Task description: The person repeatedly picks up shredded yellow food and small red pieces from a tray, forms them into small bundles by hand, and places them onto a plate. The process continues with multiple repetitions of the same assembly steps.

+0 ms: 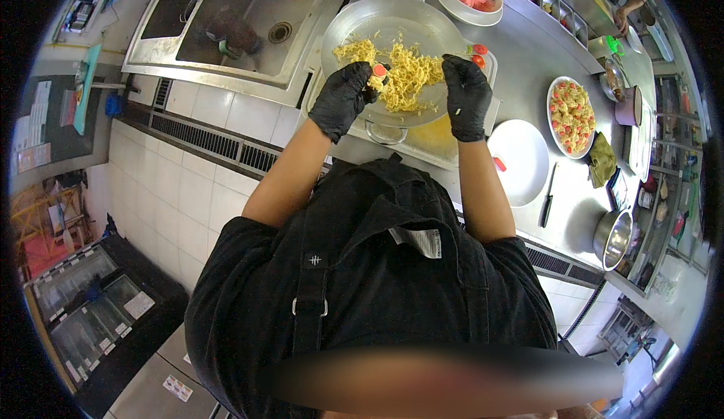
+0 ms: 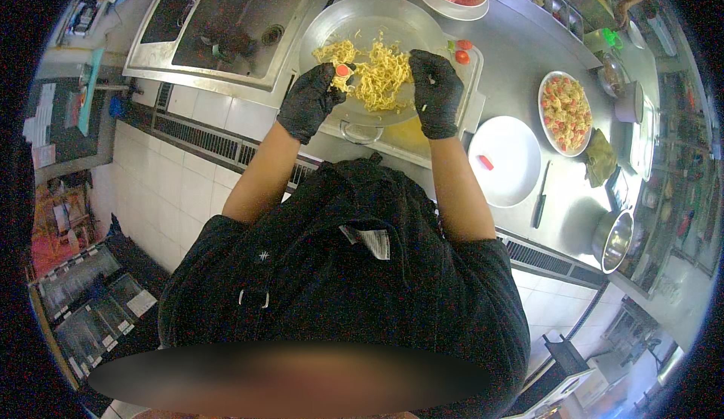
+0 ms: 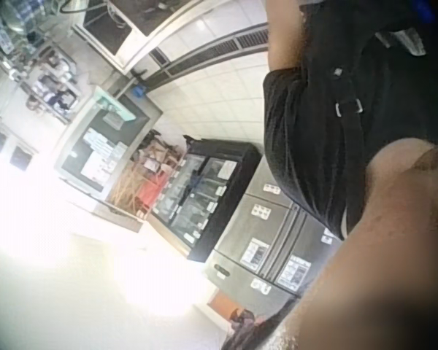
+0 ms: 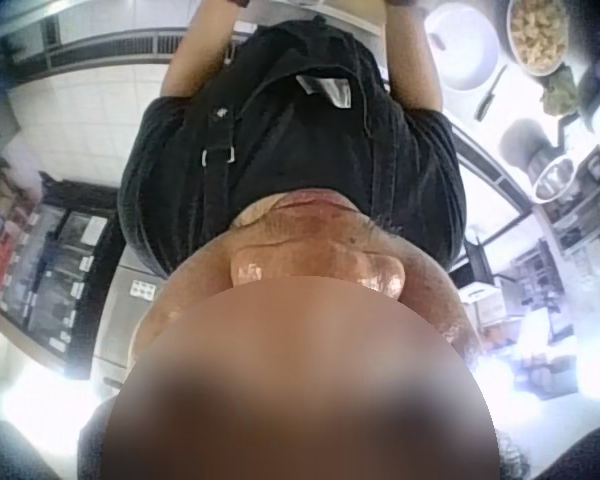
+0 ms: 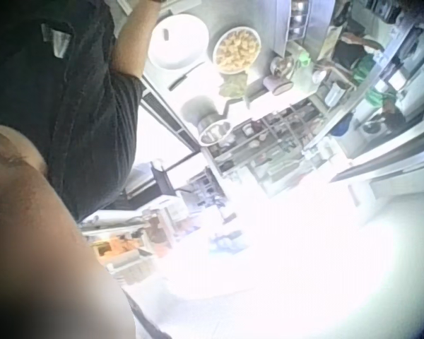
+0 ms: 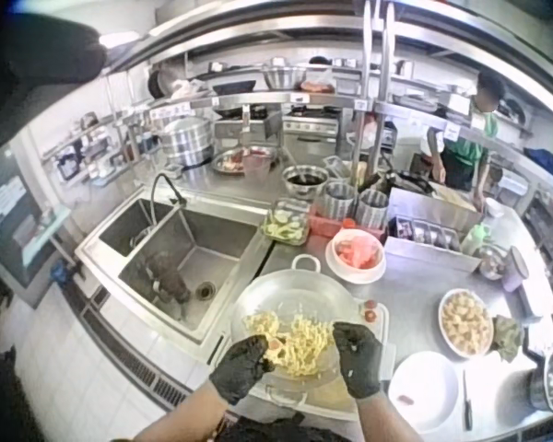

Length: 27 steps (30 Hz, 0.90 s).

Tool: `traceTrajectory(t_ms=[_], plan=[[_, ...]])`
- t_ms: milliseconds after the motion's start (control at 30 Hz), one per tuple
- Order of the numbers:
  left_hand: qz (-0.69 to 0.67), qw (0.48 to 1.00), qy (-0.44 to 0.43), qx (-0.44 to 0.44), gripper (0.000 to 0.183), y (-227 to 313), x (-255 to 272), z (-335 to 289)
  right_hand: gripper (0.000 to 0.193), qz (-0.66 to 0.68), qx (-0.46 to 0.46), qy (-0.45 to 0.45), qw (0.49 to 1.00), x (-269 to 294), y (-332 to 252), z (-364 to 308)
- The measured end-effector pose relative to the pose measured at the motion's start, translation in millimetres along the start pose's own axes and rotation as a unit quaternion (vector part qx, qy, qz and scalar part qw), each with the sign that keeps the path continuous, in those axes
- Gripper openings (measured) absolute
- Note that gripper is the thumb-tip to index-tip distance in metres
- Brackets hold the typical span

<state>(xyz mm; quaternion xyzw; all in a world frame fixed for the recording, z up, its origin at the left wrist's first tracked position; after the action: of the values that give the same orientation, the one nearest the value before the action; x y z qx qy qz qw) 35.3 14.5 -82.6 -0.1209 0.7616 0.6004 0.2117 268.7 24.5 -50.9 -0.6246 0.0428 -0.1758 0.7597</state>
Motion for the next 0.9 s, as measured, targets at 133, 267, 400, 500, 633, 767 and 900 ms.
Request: traceTrajectory(t_ms=[133, 267, 400, 500, 633, 767, 900], plan=[[0.032, 0.998, 0.012, 0.058, 0.029, -4.9, 2.1, 0.2, 0.018, -0.281, 0.184, -0.116, 0.935, -33.6, 3.1, -4.5], [0.158, 0.984, -0.008, 0.081, 0.037, 2.3, -15.2, -7.8, 0.03, -0.148, 0.176, -0.203, 0.952, -45.7, -22.3, -18.7], [0.094, 0.987, -0.049, 0.117, 0.045, -5.6, -31.7, -11.9, 0.037, -0.04, 0.161, -0.332, 0.929, -53.9, -58.8, -50.9], [0.188, 0.96, -0.136, 0.155, 0.049, -14.7, -44.5, -13.9, 0.038, -0.03, 0.154, -0.3, 0.941, -34.6, -58.1, -54.6], [0.142, 0.952, -0.22, 0.157, 0.045, -45.5, -65.8, -19.4, 0.03, -0.004, 0.062, -0.271, 0.96, -3.8, -47.2, -63.2], [0.174, 0.927, -0.305, 0.133, 0.065, -56.3, -97.0, -24.7, 0.026, 0.084, -0.054, -0.251, 0.963, 25.0, -25.8, -72.8], [0.061, 0.932, -0.258, 0.247, 0.065, -89.5, -105.8, -30.6, 0.028, 0.191, -0.129, -0.24, 0.943, 50.2, 3.2, -86.3]])
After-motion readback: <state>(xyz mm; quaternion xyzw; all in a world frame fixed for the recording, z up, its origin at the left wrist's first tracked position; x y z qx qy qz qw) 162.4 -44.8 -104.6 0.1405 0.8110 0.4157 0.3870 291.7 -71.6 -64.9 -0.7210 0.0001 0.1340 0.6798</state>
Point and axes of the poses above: each hand's wrist, its own z-axis towards the middle knuckle, its own x-axis out of the back of the hand, y = z × x, the point moved 7 cm from there along z, towards the middle knuckle, and after that the axes turned 1 degree about -x, right-handed, at the moved point
